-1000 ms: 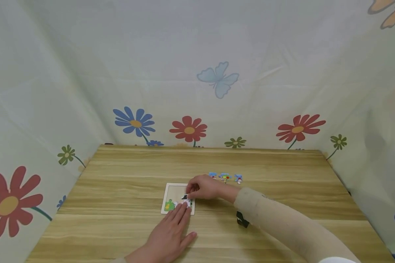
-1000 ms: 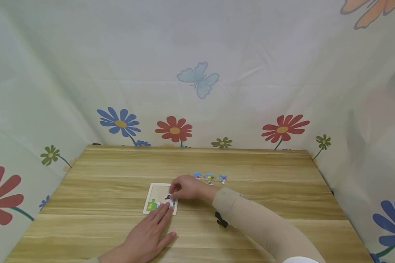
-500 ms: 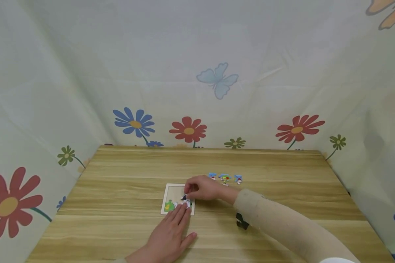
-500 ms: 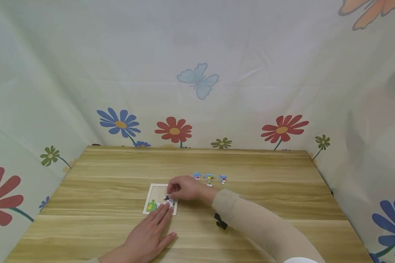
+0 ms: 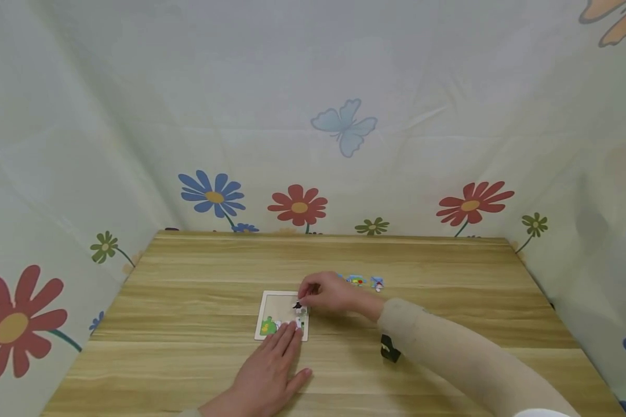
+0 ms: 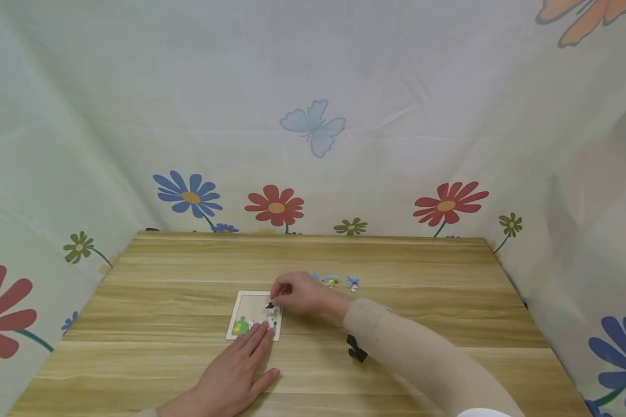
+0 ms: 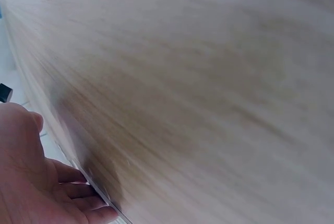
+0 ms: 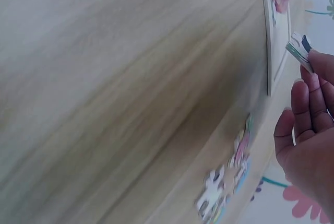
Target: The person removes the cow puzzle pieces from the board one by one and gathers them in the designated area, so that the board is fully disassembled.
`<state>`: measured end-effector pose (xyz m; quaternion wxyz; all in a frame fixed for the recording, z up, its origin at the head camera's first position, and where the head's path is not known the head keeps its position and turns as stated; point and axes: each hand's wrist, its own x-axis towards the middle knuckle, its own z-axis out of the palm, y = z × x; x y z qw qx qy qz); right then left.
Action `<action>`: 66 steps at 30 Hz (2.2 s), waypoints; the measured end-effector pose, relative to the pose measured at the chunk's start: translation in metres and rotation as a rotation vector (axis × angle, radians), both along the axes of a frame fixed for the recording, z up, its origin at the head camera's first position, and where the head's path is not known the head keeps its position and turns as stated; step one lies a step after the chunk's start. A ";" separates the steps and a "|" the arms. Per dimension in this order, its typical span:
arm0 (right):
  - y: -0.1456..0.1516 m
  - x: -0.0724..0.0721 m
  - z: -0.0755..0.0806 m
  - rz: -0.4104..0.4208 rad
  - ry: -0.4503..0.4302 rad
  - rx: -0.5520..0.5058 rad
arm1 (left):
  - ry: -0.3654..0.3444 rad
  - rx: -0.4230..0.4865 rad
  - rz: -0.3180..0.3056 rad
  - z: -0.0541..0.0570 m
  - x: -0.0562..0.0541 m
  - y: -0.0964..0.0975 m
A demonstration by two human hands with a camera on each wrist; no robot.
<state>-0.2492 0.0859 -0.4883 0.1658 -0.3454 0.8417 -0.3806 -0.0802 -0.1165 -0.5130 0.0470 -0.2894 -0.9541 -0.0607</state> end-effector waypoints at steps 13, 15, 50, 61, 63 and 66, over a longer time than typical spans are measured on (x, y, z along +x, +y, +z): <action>0.055 -0.009 0.016 -0.031 0.015 0.018 | 0.002 0.008 0.001 0.002 0.000 0.001; 0.065 -0.010 0.018 -0.034 0.013 0.020 | 0.006 0.006 0.002 0.002 0.000 0.000; 0.150 -0.014 0.001 -0.091 0.100 0.085 | 0.001 0.016 0.003 0.005 0.002 0.000; 0.148 -0.014 -0.004 -0.123 0.201 0.144 | 0.018 0.000 0.006 0.000 -0.001 0.001; 0.148 -0.013 -0.004 -0.124 0.211 0.141 | 0.018 -0.001 0.007 0.000 -0.001 0.001; 0.149 -0.013 -0.003 -0.125 0.220 0.130 | 0.018 -0.002 0.006 0.001 -0.001 0.001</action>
